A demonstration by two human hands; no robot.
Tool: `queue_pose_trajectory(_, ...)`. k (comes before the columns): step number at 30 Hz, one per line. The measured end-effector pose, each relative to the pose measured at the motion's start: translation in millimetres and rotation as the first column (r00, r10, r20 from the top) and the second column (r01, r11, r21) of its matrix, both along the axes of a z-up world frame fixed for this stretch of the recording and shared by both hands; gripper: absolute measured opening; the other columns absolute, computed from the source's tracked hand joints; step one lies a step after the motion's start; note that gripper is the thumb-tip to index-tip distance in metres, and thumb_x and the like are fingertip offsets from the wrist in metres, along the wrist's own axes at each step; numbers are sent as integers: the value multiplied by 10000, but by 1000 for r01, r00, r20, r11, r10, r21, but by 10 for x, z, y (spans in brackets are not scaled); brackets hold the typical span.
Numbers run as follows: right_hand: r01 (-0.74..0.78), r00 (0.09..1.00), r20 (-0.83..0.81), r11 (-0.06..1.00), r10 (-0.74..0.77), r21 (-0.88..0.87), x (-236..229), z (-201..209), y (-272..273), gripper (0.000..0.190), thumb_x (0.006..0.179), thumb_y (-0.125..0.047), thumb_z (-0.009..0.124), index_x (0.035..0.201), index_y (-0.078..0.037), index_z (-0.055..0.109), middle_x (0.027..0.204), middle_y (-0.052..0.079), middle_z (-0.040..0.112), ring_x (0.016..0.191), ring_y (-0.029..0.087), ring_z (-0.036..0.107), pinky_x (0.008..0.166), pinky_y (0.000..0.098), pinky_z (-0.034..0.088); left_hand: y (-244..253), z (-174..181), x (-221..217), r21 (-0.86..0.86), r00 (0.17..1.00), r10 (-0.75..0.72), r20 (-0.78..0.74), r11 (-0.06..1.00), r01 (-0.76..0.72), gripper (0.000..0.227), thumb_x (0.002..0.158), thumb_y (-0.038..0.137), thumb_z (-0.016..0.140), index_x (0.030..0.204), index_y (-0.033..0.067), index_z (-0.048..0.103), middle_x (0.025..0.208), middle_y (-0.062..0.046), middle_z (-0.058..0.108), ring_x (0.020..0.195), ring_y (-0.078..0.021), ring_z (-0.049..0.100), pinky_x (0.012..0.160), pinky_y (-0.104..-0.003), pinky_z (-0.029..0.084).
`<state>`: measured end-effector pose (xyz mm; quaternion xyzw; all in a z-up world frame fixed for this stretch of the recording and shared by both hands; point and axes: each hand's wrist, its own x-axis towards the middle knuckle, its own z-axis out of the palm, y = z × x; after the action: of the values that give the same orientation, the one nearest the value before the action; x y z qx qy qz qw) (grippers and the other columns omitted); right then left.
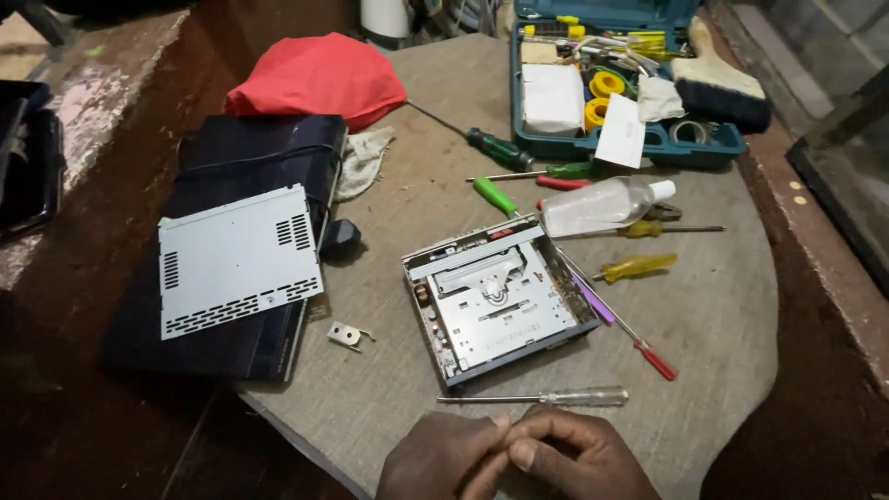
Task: The person disassembles a car stereo unit on a workbench, using a screwdriver to remove screws from the back panel. They then use a small metal tool to adjust internal components and a purple plastic pry tool to separate parts of the casing.
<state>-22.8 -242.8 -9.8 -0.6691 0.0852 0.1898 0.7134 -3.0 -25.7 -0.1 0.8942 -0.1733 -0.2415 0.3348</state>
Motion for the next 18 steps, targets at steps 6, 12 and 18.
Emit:
queue_pose_trajectory(6, -31, 923, -344, 924, 173, 381, -5, -26, -197, 100, 948, 17, 771, 997, 104, 773, 761, 196, 719, 638, 206, 594, 660, 324, 421, -32, -349, -254, -292, 625, 185, 758, 954, 72, 295, 1044, 311, 775, 1293, 235, 635, 718, 54, 679, 572, -213, 563, 509, -359, 480)
queue_pose_trajectory(12, 108, 876, -476, 932, 75, 345, 33, 228, -32, 112, 951, 169, 581, 1014, 116, 657, 1011, 486, 849, 848, 490, 802, 783, 464, 580, -11, 510, -241, -561, 732, 273, 625, 809, 177, 190, 1059, 171, 725, 1244, 133, 714, 870, -25, 738, 672, -192, 624, 638, -342, 509)
queue_pose_trajectory(18, 102, 921, 355, 980, -159, 173, 217, 33, -435, 104, 911, -45, 666, 819, 2, 660, 864, 194, 696, 760, 308, 668, 709, 440, 529, 334, 274, 71, -387, 560, 243, 792, 910, 152, 468, 906, -2, 796, 1352, 35, 662, 1063, -210, 735, 879, -301, 712, 688, -372, 635)
